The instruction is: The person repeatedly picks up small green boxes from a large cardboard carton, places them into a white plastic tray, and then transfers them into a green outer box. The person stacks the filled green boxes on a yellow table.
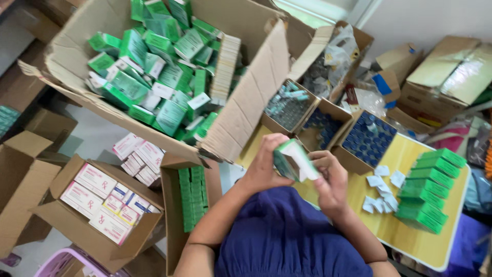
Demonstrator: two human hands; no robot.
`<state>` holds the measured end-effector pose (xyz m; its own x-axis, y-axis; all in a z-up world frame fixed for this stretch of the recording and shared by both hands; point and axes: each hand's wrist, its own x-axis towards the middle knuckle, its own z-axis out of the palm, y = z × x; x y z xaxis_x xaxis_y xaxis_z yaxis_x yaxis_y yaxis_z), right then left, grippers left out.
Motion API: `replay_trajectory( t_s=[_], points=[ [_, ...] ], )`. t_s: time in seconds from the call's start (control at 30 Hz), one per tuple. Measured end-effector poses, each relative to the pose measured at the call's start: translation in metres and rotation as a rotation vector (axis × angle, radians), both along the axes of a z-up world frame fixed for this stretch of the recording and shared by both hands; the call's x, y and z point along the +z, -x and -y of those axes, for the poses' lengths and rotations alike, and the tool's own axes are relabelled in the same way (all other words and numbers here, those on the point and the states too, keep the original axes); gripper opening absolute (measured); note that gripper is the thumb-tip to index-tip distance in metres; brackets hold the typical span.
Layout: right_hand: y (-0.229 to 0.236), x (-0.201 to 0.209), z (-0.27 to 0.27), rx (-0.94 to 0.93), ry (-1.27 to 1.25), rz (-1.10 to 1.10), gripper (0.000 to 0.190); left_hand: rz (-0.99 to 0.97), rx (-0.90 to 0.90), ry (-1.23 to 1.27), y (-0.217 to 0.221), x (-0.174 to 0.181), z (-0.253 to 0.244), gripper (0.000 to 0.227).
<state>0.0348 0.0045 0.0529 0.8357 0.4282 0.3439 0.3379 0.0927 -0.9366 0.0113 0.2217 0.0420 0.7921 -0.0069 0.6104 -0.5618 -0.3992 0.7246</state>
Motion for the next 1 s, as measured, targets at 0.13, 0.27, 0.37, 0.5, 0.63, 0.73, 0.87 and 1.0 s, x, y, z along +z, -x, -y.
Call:
replay_trajectory(
  t_s=[0.13,0.27,0.37,0.5,0.63,0.73,0.87,1.0],
  points=[
    [0.006,0.005,0.051,-0.005,-0.067,-0.088,0.017,0.078,-0.030,-0.034,0.002,-0.016,0.036,0.106],
    [0.015,0.015,0.076,-0.114,0.118,0.350,0.047,-0.013,0.000,-0.214,0.014,-0.020,0.068,0.104],
    [0.015,0.015,0.085,-0.146,0.230,0.358,0.053,-0.042,0.005,-0.272,0.024,-0.019,0.086,0.101],
    [0.009,0.010,0.099,-0.216,0.138,0.201,0.032,-0.085,0.017,-0.242,0.038,-0.020,0.099,0.097],
    [0.005,0.017,0.119,-0.077,0.411,0.585,0.025,-0.114,0.021,-0.244,0.047,-0.020,0.106,0.096],
    [0.010,0.022,0.124,0.014,0.490,0.597,0.013,-0.125,0.054,-0.270,0.050,-0.017,0.107,0.096],
    [0.010,0.024,0.122,-0.048,0.533,0.534,0.013,-0.135,0.095,-0.290,0.053,-0.015,0.106,0.096],
    [0.011,0.017,0.121,0.010,0.578,0.514,0.027,-0.227,0.147,-0.337,0.059,-0.019,0.106,0.098]
  ],
)
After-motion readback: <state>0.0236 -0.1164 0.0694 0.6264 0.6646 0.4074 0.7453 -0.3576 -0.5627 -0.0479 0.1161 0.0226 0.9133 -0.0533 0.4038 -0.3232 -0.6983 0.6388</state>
